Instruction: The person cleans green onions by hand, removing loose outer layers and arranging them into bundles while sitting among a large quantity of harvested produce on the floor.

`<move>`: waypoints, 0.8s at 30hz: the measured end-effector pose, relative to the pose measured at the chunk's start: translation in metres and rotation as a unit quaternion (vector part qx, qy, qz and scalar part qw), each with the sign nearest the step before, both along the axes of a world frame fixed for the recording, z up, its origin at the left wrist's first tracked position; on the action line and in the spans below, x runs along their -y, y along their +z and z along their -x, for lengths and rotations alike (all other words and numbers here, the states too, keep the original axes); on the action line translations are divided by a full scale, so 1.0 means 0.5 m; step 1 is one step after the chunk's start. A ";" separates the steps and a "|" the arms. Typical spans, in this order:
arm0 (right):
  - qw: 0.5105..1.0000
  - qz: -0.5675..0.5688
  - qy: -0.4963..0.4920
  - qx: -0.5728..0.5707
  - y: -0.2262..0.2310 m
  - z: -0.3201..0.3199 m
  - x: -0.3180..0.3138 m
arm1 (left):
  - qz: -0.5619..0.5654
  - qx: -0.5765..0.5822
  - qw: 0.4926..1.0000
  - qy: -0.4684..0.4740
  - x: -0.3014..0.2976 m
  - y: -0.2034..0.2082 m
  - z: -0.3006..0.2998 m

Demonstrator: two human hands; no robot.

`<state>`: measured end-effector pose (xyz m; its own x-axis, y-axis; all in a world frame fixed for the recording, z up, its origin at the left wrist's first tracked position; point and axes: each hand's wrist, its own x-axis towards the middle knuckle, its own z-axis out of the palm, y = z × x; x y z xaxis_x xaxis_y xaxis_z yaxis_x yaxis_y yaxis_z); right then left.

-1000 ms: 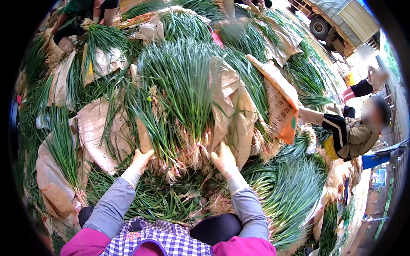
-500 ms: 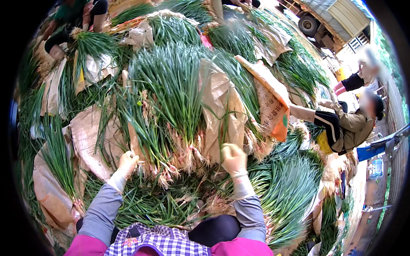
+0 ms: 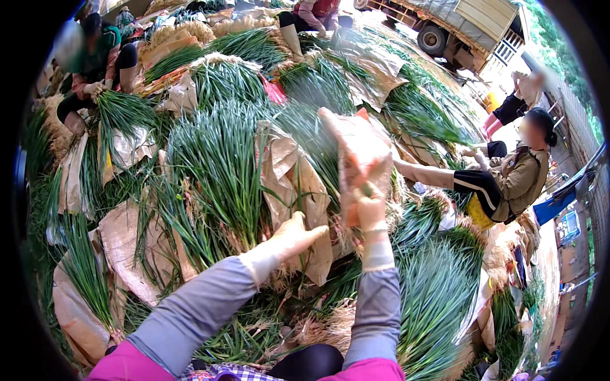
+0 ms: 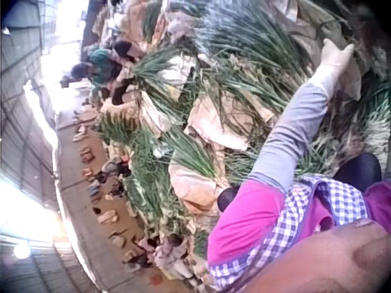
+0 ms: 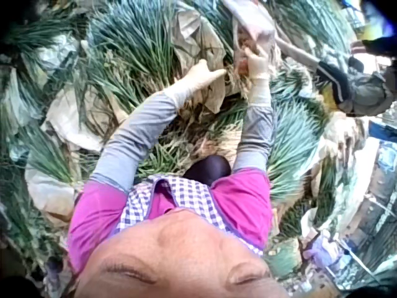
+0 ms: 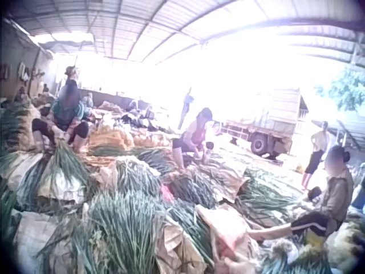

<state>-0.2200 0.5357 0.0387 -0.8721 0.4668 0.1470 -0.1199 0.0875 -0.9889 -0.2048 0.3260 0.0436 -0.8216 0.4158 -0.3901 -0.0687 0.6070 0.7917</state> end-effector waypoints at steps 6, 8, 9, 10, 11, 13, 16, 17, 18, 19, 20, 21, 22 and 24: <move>0.918 -0.334 0.214 0.000 0.134 -0.165 0.141 | -0.241 0.151 0.943 0.169 -0.115 -0.207 0.058; 0.885 -0.380 0.266 -0.044 0.135 -0.198 0.202 | -0.499 0.359 0.731 0.297 -0.090 -0.288 0.087; 0.894 -0.347 0.281 -0.045 0.133 -0.206 0.216 | -0.481 0.342 0.760 0.275 -0.058 -0.317 0.103; 0.899 -0.330 0.287 -0.024 0.127 -0.225 0.198 | -0.469 0.346 0.777 0.240 -0.075 -0.343 0.095; 0.894 -0.351 0.276 -0.030 0.141 -0.235 0.186 | -0.453 0.338 0.797 0.211 -0.065 -0.331 0.092; 0.917 -0.333 0.219 -0.029 0.146 -0.249 0.152 | -0.315 0.192 0.912 0.182 -0.057 -0.277 0.067; 0.989 -0.145 0.036 -0.019 0.182 -0.258 0.076 | -0.235 0.094 0.938 0.235 -0.022 -0.140 0.031; 0.994 -0.078 -0.052 -0.053 0.199 -0.246 0.048 | -0.261 0.064 0.923 0.275 -0.003 -0.143 0.025; 0.983 -0.102 -0.119 -0.092 0.229 -0.231 0.004 | -0.293 0.035 0.904 0.310 0.009 -0.137 0.018; 0.972 -0.088 -0.199 -0.083 0.266 -0.225 -0.040 | -0.316 0.044 0.903 0.289 0.003 -0.131 0.008; 0.965 -0.103 -0.203 -0.126 0.296 -0.209 -0.062 | -0.309 0.043 0.901 0.301 0.016 -0.123 0.001; 0.964 -0.116 -0.211 -0.116 0.321 -0.198 -0.124 | -0.315 0.050 0.897 0.306 0.002 -0.115 -0.009; 0.930 -0.227 -0.233 -0.168 0.333 -0.173 -0.149 | -0.310 0.051 0.896 0.315 0.004 -0.106 -0.014; 0.955 -0.172 -0.180 -0.159 0.342 -0.126 -0.165 | -0.329 0.107 0.871 0.348 0.029 -0.076 -0.004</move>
<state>-0.1571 0.6181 0.2099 -0.5489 0.6052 0.5766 -0.3111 0.4924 -0.8129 -0.2029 0.3117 0.0057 -0.9015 0.0377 -0.4311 -0.4283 -0.2204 0.8763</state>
